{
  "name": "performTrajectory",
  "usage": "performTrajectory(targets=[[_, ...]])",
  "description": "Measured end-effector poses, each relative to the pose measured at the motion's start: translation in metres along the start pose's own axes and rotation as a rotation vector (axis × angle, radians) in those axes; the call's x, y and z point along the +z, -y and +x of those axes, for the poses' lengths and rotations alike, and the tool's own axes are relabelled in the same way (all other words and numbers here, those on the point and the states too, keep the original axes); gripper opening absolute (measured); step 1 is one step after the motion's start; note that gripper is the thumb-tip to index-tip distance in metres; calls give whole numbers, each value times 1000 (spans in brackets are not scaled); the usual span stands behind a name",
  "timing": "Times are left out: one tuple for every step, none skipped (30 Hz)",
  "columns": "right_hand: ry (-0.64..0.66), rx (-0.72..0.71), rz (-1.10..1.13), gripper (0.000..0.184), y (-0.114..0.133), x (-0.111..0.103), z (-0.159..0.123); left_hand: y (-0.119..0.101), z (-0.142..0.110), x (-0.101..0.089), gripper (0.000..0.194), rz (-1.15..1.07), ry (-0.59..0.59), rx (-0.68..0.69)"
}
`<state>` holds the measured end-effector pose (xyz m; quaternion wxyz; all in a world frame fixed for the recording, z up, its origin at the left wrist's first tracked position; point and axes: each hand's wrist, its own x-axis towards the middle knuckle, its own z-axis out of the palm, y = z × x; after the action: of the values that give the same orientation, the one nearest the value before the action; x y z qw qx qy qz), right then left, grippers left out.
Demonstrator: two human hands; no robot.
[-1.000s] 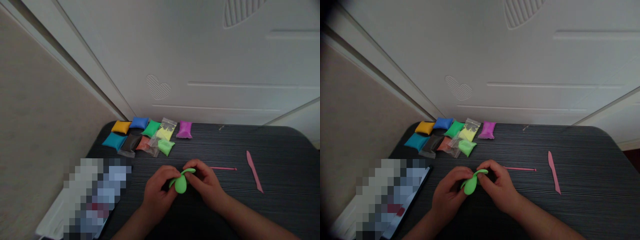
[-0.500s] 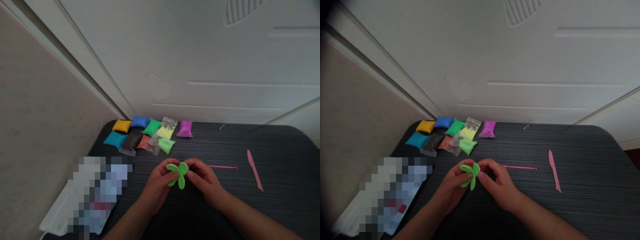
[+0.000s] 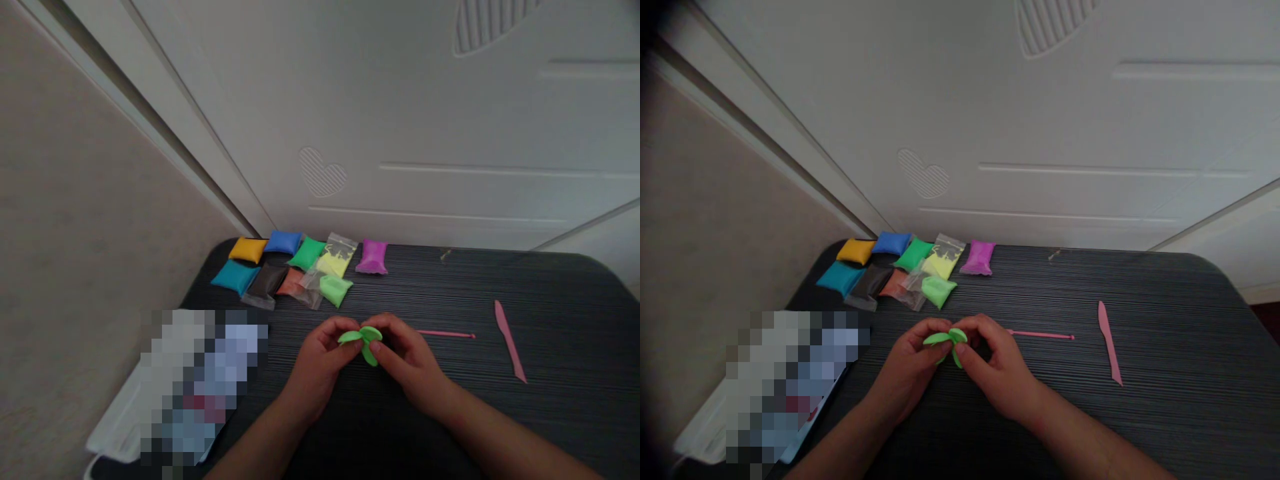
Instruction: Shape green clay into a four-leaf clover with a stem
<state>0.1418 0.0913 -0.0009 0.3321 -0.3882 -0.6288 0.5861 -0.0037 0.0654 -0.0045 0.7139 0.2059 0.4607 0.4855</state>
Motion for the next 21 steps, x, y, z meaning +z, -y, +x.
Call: performTrajectory(targets=[[2, -5, -4, 15, 0, 0, 0, 0, 0, 0, 17, -7, -6, 7], [3, -8, -2, 15, -1, 1, 0, 0, 0, 0, 19, -17, -13, 12], [2, -8, 8, 15, -2, 1, 0, 0, 0, 0, 22, -31, -18, 16], [2, -5, 24, 16, -3, 1, 0, -1, 0, 0, 25, -53, -19, 15], [0, 0, 44, 18, -4, 1, -1, -2, 0, -1, 28, -89, -15, 11], [-7, 4, 67, 20, -5, 1, -1, -3, -1, -1, 29, -135, -4, -1], [-15, 8, 89, 21, -5, 1, -1, -5, -2, -2, 29, -190, 10, -19], [-23, 10, 109, 22, -6, 1, -1, -7, -2, -2, 28, -246, 25, -38], [-32, 9, 123, 22, -6, 0, -1, -8, -3, -3, 27, -297, 38, -56], [-40, 7, 134, 22, -7, 0, -1, -9, -4, -3, 26, -336, 49, -69], [-47, 6, 141, 22, -7, 0, -1, -10, -4, -3, 26, -357, 56, -76], [-49, 4, 145, 22, -7, 1, -1, -10, -4, -3, 26, -360, 61, -76], [-50, 0, 147, 21, -8, 1, -1, -10, -4, -3, 25, -345, 64, -66], [-53, -7, 149, 21, -8, 1, -1, -9, -4, -3, 25, -312, 63, -44], [-56, -18, 152, 21, -9, 2, -1, -9, -3, -3, 24, -262, 57, -11], [-58, -30, 156, 21, -9, 2, -1, -8, -3, -4, 24, -197, 44, 30], [-57, -42, 159, 22, -10, 3, -1, -7, -2, -4, 24, -120, 23, 76], [-55, -52, 156, 23, -10, 4, -2, -6, -2, -4, 25, -37, -6, 122], [-52, -55, 140, 25, -11, 5, -2, -5, -2, -4, 26, 45, -35, 164], [-51, -53, 108, 28, -11, 6, -2, -5, -2, -4, 27, 118, -56, 197], [-58, -46, 64, 31, -11, 7, -3, -4, -2, -4, 27, 177, -65, 224]])
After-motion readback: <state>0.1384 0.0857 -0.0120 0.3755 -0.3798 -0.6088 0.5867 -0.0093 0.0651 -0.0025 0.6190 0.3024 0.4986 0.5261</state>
